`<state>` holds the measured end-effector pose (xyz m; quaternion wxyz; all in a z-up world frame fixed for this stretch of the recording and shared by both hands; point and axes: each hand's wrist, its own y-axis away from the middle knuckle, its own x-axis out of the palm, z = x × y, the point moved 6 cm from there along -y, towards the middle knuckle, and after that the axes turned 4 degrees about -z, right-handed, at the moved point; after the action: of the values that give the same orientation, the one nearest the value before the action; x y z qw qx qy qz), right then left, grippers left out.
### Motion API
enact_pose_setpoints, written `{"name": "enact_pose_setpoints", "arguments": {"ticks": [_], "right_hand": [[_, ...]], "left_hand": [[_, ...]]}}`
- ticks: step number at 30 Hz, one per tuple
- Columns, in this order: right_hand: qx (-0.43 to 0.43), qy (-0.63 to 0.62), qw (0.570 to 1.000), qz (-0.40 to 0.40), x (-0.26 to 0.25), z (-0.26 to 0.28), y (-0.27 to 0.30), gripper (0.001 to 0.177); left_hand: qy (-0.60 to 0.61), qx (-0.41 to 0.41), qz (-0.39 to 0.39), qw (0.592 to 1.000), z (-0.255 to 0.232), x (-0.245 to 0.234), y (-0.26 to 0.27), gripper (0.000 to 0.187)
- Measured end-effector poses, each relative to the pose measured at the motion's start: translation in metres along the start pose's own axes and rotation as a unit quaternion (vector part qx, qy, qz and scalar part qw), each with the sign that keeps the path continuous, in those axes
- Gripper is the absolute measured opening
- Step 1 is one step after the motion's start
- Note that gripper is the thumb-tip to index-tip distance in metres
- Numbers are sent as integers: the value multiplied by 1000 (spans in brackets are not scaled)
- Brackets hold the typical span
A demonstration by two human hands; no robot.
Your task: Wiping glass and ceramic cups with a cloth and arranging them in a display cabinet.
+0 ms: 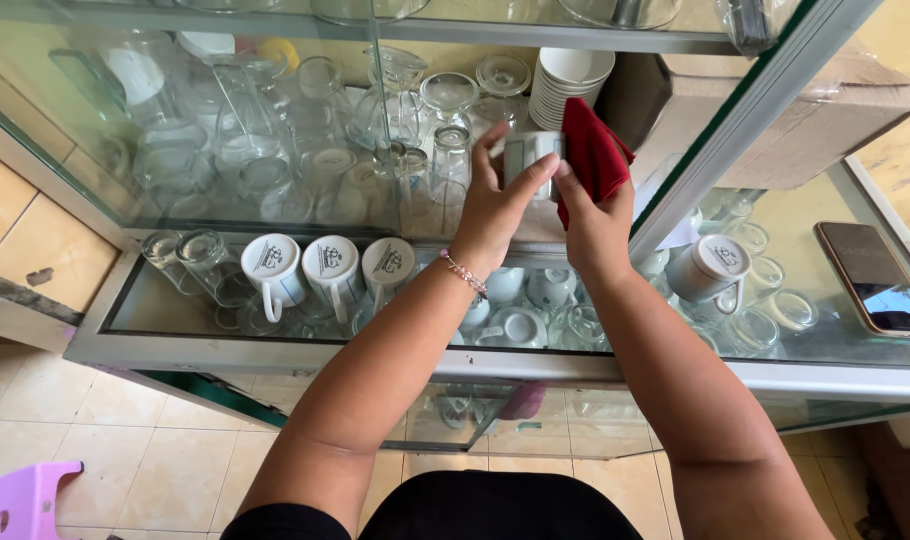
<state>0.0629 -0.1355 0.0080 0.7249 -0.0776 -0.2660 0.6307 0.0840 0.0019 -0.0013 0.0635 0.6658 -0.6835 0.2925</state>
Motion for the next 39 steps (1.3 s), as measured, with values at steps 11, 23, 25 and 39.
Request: {"name": "enact_pose_setpoints", "arguments": {"ticks": [11,23,25,39], "right_hand": [[-58,141,988,27,1,-6,3,47],[-49,218,974,34,10,5,6,34],[-26,238,971,19,10,9,7,36],[-144,296,936,128,8,16,1,55]], "left_hand": [[-83,-24,-65,994,23,-16,-5,55],[-91,18,-73,993,16,-22,-9,40],[-89,15,-75,993,13,-21,-8,39],[-92,-24,-91,991,21,-26,-9,39]]}}
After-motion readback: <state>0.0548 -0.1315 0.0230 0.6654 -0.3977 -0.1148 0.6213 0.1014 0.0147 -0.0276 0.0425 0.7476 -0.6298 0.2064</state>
